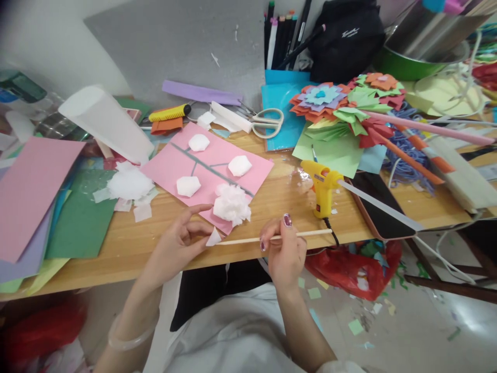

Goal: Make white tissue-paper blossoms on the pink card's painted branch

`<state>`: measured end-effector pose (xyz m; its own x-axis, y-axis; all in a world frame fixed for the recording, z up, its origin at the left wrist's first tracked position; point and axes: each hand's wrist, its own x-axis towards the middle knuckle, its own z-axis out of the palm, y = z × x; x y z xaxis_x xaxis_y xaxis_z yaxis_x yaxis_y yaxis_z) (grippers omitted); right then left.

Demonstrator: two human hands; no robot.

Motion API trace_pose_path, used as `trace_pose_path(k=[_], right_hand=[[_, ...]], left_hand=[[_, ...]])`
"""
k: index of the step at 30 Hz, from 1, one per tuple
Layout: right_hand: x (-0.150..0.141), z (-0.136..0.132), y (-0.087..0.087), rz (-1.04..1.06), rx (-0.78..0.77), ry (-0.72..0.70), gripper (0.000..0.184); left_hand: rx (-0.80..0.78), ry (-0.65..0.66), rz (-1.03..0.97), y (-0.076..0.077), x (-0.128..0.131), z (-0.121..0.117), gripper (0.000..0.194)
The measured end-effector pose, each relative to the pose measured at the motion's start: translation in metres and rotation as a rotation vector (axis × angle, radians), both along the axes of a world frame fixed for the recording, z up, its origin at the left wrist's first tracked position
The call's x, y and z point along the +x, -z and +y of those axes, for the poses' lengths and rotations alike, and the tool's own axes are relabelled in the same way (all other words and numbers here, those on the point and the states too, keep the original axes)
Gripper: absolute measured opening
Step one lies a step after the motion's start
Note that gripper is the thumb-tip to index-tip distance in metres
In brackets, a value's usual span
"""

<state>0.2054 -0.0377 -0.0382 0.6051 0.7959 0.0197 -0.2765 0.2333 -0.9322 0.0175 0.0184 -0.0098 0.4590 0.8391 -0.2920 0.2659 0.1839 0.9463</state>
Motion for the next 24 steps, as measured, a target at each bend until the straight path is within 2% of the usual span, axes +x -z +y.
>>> trace_pose_path(k=[6, 10, 12, 16, 20, 24], right_hand=[[0.005, -0.001, 0.002, -0.008, -0.023, 0.045, 0.053], [0.006, -0.003, 0.004, -0.030, -0.016, 0.072, 0.051], [0.006, -0.004, 0.004, -0.031, -0.008, 0.073, 0.051], [0.007, -0.004, 0.005, -0.047, 0.037, 0.068, 0.051], [0.013, -0.001, 0.004, -0.071, 0.098, 0.153, 0.052], [0.016, 0.004, 0.004, -0.184, 0.016, 0.216, 0.050]], left_hand=[[0.055, 0.063, 0.055, -0.006, 0.005, 0.000, 0.051], [0.094, 0.070, 0.054, -0.008, 0.007, -0.003, 0.055], [0.088, 0.052, 0.052, -0.008, 0.008, -0.005, 0.052], [0.085, -0.030, 0.080, -0.007, 0.010, -0.005, 0.033], [0.128, -0.099, 0.066, -0.007, 0.009, -0.003, 0.019], [0.221, -0.133, 0.076, -0.007, 0.008, 0.004, 0.012]])
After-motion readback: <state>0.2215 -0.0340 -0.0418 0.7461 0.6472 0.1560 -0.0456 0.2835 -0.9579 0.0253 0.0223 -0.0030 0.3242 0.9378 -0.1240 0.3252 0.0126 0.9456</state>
